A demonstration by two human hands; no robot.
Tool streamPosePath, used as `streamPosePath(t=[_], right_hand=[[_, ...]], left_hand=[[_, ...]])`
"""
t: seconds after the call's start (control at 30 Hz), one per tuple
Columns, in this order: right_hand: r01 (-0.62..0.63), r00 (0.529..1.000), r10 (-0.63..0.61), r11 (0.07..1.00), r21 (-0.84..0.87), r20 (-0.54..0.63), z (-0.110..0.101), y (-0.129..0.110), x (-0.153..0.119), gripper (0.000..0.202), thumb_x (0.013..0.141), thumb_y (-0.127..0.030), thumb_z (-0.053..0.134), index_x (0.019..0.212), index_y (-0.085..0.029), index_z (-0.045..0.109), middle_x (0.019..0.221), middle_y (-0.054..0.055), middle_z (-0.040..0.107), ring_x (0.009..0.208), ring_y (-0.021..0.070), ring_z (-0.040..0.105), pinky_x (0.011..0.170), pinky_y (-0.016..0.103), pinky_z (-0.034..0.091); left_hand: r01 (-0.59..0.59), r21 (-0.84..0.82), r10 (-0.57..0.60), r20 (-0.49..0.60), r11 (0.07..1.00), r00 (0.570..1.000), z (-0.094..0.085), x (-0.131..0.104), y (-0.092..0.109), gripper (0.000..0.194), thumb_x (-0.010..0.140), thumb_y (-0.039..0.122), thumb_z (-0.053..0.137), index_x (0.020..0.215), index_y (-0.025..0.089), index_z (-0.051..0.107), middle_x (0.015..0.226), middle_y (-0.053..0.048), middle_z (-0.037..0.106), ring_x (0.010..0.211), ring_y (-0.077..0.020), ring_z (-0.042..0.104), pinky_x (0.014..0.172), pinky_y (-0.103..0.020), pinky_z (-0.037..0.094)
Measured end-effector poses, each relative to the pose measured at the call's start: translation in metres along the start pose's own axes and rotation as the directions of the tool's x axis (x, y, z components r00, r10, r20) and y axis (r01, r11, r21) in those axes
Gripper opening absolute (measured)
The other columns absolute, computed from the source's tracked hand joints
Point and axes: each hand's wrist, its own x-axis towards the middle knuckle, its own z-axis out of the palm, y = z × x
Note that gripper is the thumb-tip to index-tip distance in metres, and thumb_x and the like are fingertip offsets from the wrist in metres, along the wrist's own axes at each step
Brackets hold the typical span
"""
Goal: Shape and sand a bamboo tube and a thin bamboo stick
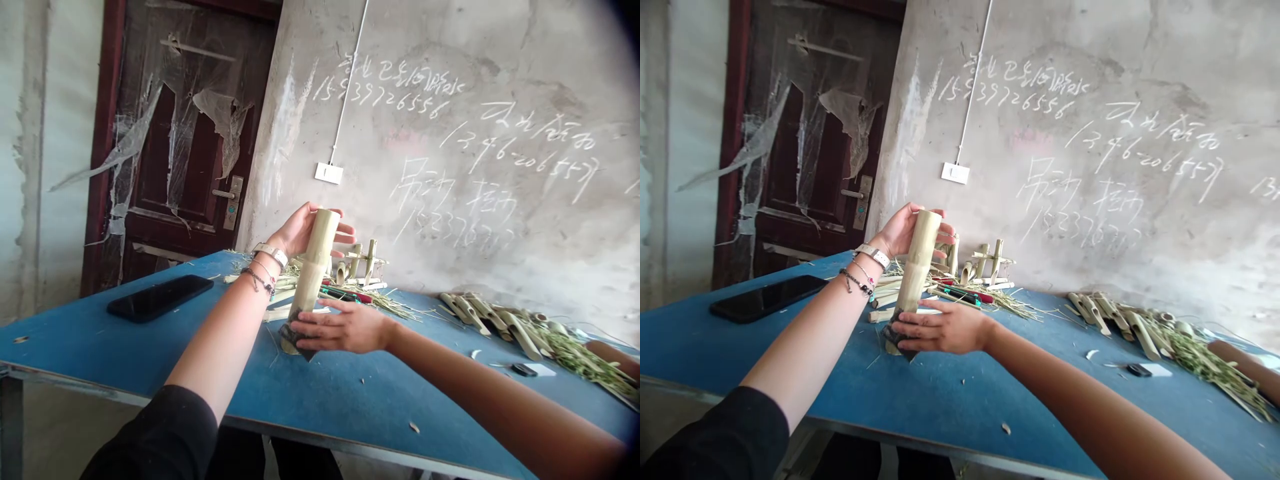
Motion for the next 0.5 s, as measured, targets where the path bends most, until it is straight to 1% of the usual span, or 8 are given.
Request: streamPosePath(t=[0.03, 0.1, 0.17, 0.23, 0.3, 0.4, 0.43, 0.5], right_hand=[[-0.049, 0.999, 0.049, 0.999, 0.004, 0.009, -0.005, 0.010, -0.001, 0.043, 0.088, -0.021, 0.041, 0.131, -0.028, 0.039, 0.141, -0.005, 0.035, 0.131, 0.0145, 0.026, 0.107, 0.035, 0.027], [-0.253, 0.967, 0.253, 0.967, 0.000, 0.015, -0.019, 0.039, -0.004, 0.051, 0.086, -0.014, 0.044, 0.133, -0.030, 0.034, 0.141, -0.004, 0.035, 0.132, 0.0155, 0.025, 0.109, 0.040, 0.022], [-0.496, 0.868, 0.495, 0.868, -0.016, -0.030, -0.033, 0.066, -0.007, 0.058, 0.084, -0.011, 0.047, 0.135, -0.032, 0.029, 0.142, -0.002, 0.032, 0.133, 0.0201, 0.023, 0.109, 0.049, 0.015], [-0.600, 0.799, 0.597, 0.799, -0.036, -0.069, -0.040, 0.076, -0.007, 0.060, 0.083, -0.012, 0.048, 0.136, -0.032, 0.027, 0.143, 0.000, 0.030, 0.133, 0.0228, 0.021, 0.108, 0.054, 0.012], [-0.543, 0.840, 0.542, 0.839, -0.045, -0.034, -0.035, 0.062, -0.004, 0.059, 0.084, -0.013, 0.047, 0.136, -0.031, 0.028, 0.143, 0.000, 0.031, 0.133, 0.0215, 0.020, 0.108, 0.052, 0.014], [-0.262, 0.964, 0.261, 0.965, 0.020, 0.052, -0.016, 0.012, 0.002, 0.048, 0.087, -0.018, 0.044, 0.133, -0.026, 0.035, 0.142, -0.001, 0.034, 0.132, 0.0173, 0.023, 0.108, 0.042, 0.023], [-0.181, 0.983, 0.178, 0.982, 0.052, 0.047, -0.009, -0.004, 0.002, 0.044, 0.088, -0.021, 0.042, 0.131, -0.023, 0.038, 0.141, 0.000, 0.035, 0.131, 0.0174, 0.025, 0.107, 0.040, 0.026], [-0.141, 0.990, 0.139, 0.985, 0.097, 0.024, 0.000, -0.025, 0.003, 0.041, 0.088, -0.019, 0.039, 0.129, -0.020, 0.042, 0.140, 0.001, 0.037, 0.130, 0.0174, 0.027, 0.106, 0.039, 0.028]], left_hand=[[0.001, -0.006, -0.001, -0.010, 1.000, 1.000, -0.001, 0.001, 0.000, 0.034, 0.078, 0.031, 0.033, 0.091, 0.011, 0.057, 0.090, -0.016, 0.067, 0.089, -0.0315, 0.062, 0.073, -0.049, 0.047], [-0.008, -0.032, 0.006, -0.063, 0.999, 0.998, -0.003, 0.005, -0.002, 0.033, 0.078, 0.030, 0.033, 0.089, 0.011, 0.058, 0.084, -0.014, 0.068, 0.082, -0.0284, 0.064, 0.071, -0.044, 0.048], [-0.022, -0.065, 0.013, -0.132, 0.998, 0.991, -0.006, 0.009, -0.002, 0.033, 0.078, 0.028, 0.033, 0.088, 0.011, 0.059, 0.077, -0.011, 0.068, 0.075, -0.0238, 0.065, 0.070, -0.038, 0.049], [-0.039, -0.081, 0.025, -0.168, 0.996, 0.985, -0.008, 0.010, -0.002, 0.033, 0.078, 0.027, 0.032, 0.088, 0.011, 0.059, 0.074, -0.009, 0.068, 0.072, -0.0209, 0.065, 0.071, -0.035, 0.049], [-0.036, -0.069, 0.026, -0.144, 0.997, 0.989, -0.007, 0.008, -0.001, 0.033, 0.078, 0.028, 0.032, 0.089, 0.012, 0.058, 0.078, -0.010, 0.068, 0.076, -0.0224, 0.065, 0.072, -0.038, 0.049], [-0.002, -0.041, 0.000, -0.055, 0.999, 0.999, -0.006, 0.003, 0.000, 0.032, 0.078, 0.032, 0.034, 0.088, 0.012, 0.056, 0.084, -0.013, 0.067, 0.083, -0.0272, 0.063, 0.075, -0.046, 0.047], [0.005, -0.036, -0.006, -0.033, 0.999, 0.999, -0.005, 0.002, 0.001, 0.031, 0.077, 0.033, 0.034, 0.088, 0.012, 0.056, 0.085, -0.014, 0.067, 0.085, -0.0280, 0.063, 0.075, -0.049, 0.047], [0.001, -0.028, -0.001, -0.024, 1.000, 1.000, -0.004, 0.001, 0.000, 0.031, 0.077, 0.033, 0.035, 0.088, 0.012, 0.056, 0.086, -0.014, 0.066, 0.085, -0.0278, 0.063, 0.076, -0.050, 0.046]])
